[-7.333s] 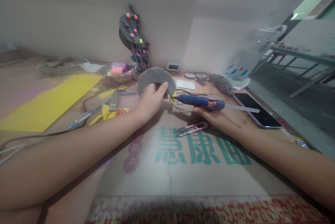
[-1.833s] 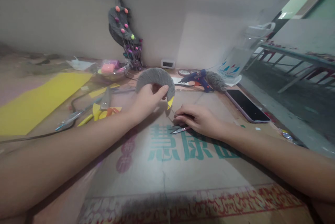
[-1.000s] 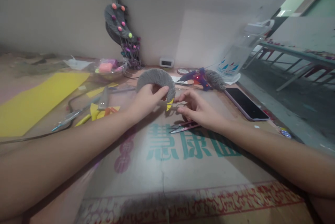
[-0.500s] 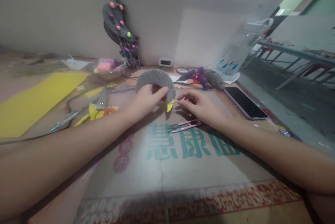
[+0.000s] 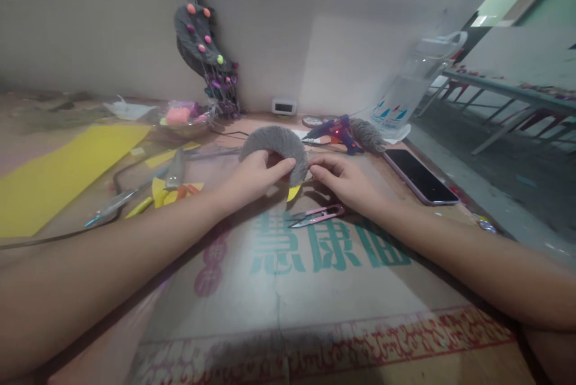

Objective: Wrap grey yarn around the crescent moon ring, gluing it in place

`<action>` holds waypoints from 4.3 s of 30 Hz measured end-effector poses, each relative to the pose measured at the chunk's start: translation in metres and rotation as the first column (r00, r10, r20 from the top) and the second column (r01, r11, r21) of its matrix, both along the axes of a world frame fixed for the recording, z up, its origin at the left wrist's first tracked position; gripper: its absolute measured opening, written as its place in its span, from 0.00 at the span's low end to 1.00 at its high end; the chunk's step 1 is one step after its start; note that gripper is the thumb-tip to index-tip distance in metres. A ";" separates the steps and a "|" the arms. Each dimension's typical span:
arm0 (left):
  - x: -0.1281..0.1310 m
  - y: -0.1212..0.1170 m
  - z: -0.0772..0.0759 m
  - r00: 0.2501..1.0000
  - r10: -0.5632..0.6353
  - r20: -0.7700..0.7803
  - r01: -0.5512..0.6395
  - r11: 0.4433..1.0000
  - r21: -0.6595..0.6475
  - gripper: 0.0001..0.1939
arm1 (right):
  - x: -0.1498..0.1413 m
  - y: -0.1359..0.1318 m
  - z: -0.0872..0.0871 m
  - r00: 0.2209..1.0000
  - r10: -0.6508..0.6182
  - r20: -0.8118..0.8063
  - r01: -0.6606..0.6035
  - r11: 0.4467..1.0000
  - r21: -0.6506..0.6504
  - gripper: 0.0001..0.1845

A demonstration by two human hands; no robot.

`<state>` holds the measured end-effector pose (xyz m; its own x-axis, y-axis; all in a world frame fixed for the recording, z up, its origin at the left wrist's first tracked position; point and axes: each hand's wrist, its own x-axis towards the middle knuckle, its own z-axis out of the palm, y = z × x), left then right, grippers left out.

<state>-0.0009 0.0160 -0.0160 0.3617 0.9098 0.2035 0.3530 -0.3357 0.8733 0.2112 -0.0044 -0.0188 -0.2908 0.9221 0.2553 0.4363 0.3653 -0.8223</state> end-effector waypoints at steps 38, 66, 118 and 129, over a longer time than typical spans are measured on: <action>0.004 -0.012 0.001 0.982 -0.148 -0.118 0.175 0.947 0.270 0.08 | -0.003 -0.005 0.003 0.992 0.016 -0.124 -0.033 0.991 -0.133 0.16; 0.005 -0.013 0.004 0.998 -0.042 -0.037 0.051 0.952 0.303 0.07 | -0.001 -0.005 0.004 0.971 -0.148 0.188 0.119 0.981 0.155 0.12; 0.001 -0.016 -0.001 0.963 -0.178 -0.201 0.234 0.924 0.303 0.12 | -0.008 -0.010 0.002 0.987 0.068 -0.144 -0.096 0.977 -0.191 0.18; 0.002 -0.016 0.000 0.967 -0.142 -0.211 0.209 0.917 0.341 0.09 | -0.008 -0.012 0.002 0.990 0.068 -0.124 -0.089 0.981 -0.170 0.18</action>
<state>0.0014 -0.0002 -0.0164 0.5693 0.7067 0.4201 0.3985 -0.6841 0.6109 0.2031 -0.0161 -0.0171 -0.3413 0.9311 0.1290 0.3086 0.2407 -0.9202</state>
